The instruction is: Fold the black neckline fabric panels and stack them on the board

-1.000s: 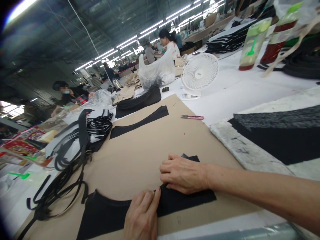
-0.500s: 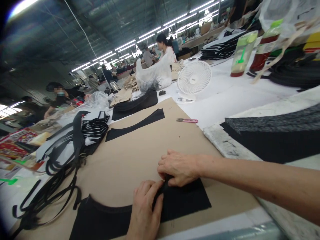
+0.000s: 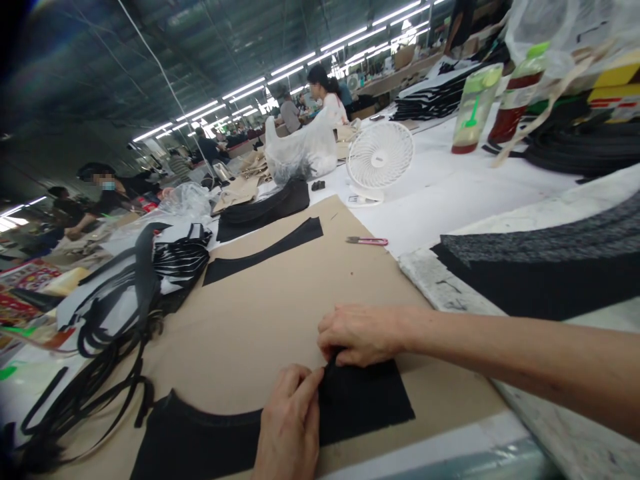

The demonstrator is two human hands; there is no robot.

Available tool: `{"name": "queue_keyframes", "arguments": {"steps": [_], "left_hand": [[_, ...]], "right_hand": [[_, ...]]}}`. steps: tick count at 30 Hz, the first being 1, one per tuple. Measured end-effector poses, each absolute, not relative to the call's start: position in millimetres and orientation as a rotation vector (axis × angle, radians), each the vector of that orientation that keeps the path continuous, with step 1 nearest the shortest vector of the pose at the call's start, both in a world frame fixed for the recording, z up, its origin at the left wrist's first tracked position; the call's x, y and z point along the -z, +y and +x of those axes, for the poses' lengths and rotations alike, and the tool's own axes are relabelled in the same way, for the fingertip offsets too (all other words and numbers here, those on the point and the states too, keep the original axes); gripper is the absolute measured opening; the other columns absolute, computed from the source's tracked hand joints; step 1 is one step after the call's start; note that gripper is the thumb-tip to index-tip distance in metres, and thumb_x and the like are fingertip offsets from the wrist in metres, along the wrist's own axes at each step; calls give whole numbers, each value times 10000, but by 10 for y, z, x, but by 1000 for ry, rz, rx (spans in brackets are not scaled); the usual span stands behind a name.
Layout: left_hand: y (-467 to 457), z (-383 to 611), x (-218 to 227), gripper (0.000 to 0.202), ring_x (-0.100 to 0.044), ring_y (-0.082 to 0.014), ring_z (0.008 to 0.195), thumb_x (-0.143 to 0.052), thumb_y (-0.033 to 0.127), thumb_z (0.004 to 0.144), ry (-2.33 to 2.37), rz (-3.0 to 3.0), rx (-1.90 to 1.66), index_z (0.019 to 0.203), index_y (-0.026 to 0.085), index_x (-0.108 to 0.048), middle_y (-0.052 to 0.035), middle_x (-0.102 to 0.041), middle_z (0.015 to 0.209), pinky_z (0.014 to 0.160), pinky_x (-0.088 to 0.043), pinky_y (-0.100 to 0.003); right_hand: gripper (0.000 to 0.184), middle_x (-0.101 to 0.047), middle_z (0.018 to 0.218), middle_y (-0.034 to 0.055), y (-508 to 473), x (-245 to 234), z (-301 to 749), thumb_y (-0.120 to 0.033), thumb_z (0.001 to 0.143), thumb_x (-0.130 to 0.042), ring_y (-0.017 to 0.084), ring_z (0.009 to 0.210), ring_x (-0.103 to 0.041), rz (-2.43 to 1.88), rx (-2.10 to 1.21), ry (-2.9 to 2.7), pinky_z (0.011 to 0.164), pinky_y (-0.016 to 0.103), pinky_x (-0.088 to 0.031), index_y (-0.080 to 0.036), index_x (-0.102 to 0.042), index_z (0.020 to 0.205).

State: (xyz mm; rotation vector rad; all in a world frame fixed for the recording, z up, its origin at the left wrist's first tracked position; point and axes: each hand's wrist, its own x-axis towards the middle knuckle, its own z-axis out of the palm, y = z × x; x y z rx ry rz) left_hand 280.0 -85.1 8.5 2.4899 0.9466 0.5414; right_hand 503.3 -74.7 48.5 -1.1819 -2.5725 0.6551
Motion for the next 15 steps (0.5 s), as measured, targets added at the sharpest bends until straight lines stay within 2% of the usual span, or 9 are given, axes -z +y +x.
{"name": "queue_keyframes", "arguments": {"steps": [8,15], "left_hand": [[-937,2726,154,452,-520,-208,850,-374,21,871,904,2755,-672,1261,126,-576,-83,-595,891,797,-485,-326],[-947,2794,92,543,-506,-205,843,-395,5,839,984,2771,-625,1326,194,-543,-65,-571,872,776,-474,-327]], "right_hand": [[79,-613,883,33,-889,-406,5121,-150,895,-538,179,836,-543,-1088,-309,-2659,757,324,-329,-202,-595,885],[126,-600,865,39,-941,-431,5165,-139,919,-468,177,812,-524,-1056,-186,-2704,767,337,-328,-199,-559,856]]}}
